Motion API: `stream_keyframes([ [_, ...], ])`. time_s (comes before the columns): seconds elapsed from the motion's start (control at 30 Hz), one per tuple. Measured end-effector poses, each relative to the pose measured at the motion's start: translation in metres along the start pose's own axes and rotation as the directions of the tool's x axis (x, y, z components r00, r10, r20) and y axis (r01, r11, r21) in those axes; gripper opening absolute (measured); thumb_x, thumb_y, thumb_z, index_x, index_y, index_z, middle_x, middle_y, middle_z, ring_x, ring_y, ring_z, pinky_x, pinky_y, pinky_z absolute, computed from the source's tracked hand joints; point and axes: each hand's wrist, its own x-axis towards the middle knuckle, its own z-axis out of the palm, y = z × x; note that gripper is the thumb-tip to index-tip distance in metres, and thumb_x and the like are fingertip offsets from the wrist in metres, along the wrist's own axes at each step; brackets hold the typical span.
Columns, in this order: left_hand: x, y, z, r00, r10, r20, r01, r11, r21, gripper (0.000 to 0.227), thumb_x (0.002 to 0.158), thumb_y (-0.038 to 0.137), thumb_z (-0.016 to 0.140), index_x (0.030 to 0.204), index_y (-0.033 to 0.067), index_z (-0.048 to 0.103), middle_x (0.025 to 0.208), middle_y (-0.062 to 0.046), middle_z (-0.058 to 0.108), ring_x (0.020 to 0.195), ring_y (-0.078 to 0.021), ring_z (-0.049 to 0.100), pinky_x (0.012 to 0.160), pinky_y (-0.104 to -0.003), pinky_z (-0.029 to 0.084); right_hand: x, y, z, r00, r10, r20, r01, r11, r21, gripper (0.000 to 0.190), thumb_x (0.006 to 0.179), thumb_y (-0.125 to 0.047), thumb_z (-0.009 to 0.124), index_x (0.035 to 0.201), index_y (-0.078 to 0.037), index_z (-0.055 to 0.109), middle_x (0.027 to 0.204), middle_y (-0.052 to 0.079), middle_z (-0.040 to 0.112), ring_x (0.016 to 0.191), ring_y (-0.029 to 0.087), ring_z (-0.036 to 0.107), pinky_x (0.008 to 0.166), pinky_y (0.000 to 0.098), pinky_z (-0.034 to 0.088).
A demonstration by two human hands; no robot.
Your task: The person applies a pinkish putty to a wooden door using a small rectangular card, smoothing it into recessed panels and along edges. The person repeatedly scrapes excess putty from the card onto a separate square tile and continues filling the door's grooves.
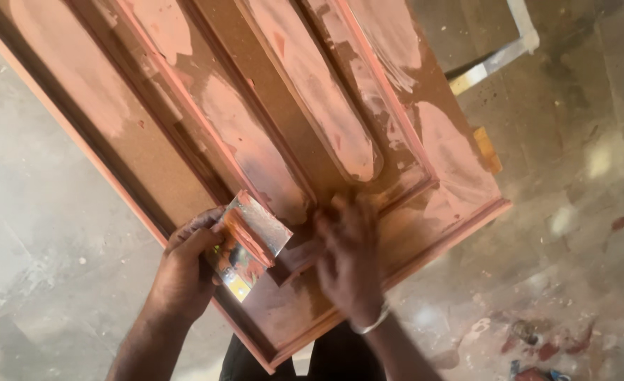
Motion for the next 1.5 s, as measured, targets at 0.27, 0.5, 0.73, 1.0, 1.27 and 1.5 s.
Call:
stream_keyframes([
  [0.27,-0.008,-0.018,-0.001,1.0,-0.025,-0.003,0.025,0.997,-0.079,0.033,0.099,0.006,0.051,0.124,-0.0095,0.064,0.094,-0.011,0.072,0.071,-0.0128,0.066,0.055,-0.023,0.052,0.028,0.051,0.007,0.979,-0.137,0.154,0.142,0.99,-0.024,0.057,0.081,-0.01,0.065,0.138,-0.014,0.061,0.155,0.016,0.045,0.152,0.041,0.031,0.127,0.0591,0.023],
  [0.5,-0.03,-0.031,-0.015,0.988,-0.024,-0.153,0.031,0.999,0.044,0.039,0.096,0.012,0.051,0.127,-0.0076,0.065,0.095,-0.01,0.071,0.071,-0.0121,0.06,0.052,-0.024,0.045,-0.029,-0.026,0.029,0.985,0.169,0.019,-0.168,0.985,-0.028,0.065,0.082,-0.013,0.064,0.145,-0.002,0.05,0.161,0.027,0.031,0.153,0.05,0.018,0.124,0.0637,0.013],
  [0.73,-0.053,-0.064,0.02,0.953,-0.209,0.22,0.188,0.976,0.112,0.033,0.088,0.001,0.06,0.118,-0.0103,0.068,0.085,-0.014,0.071,0.058,-0.0143,0.062,0.047,-0.026,0.052,-0.063,0.011,-0.072,0.942,-0.232,0.243,0.009,0.74,0.672,0.074,0.085,0.004,0.06,0.155,-0.016,0.046,0.172,0.021,0.023,0.164,0.04,0.011,0.132,0.0554,0.016],
  [1.0,-0.089,-0.069,0.072,0.805,-0.229,0.547,0.29,0.957,-0.026,0.032,0.09,0.004,0.057,0.116,-0.012,0.065,0.09,-0.02,0.074,0.063,-0.0223,0.072,0.052,-0.033,0.06,-0.052,-0.027,-0.224,0.782,-0.474,0.404,0.504,0.863,0.036,0.072,0.076,-0.006,0.067,0.142,-0.033,0.058,0.16,0.008,0.036,0.148,0.035,0.028,0.119,0.0543,0.024],
  [1.27,-0.163,-0.03,0.136,0.863,-0.204,0.462,0.288,0.95,-0.118,0.043,0.08,0.003,0.057,0.122,-0.0052,0.063,0.102,-0.016,0.074,0.086,-0.0236,0.074,0.082,-0.038,0.064,-0.04,-0.1,-0.306,0.719,-0.544,0.433,0.679,0.685,-0.266,0.076,0.071,-0.007,0.065,0.142,-0.032,0.053,0.161,0.007,0.035,0.149,0.031,0.026,0.12,0.0559,0.018],
  [1.5,-0.192,-0.006,0.157,0.891,-0.314,0.327,0.392,0.896,-0.207,0.046,0.08,0.015,0.053,0.122,0.0021,0.068,0.097,-0.008,0.073,0.07,-0.0156,0.07,0.052,-0.026,0.052,-0.034,-0.159,-0.346,0.694,-0.461,0.553,0.72,0.43,-0.545,0.095,0.068,-0.006,0.062,0.157,-0.026,0.033,0.167,0.002,0.021,0.151,0.027,0.02,0.119,0.0606,0.012],
])
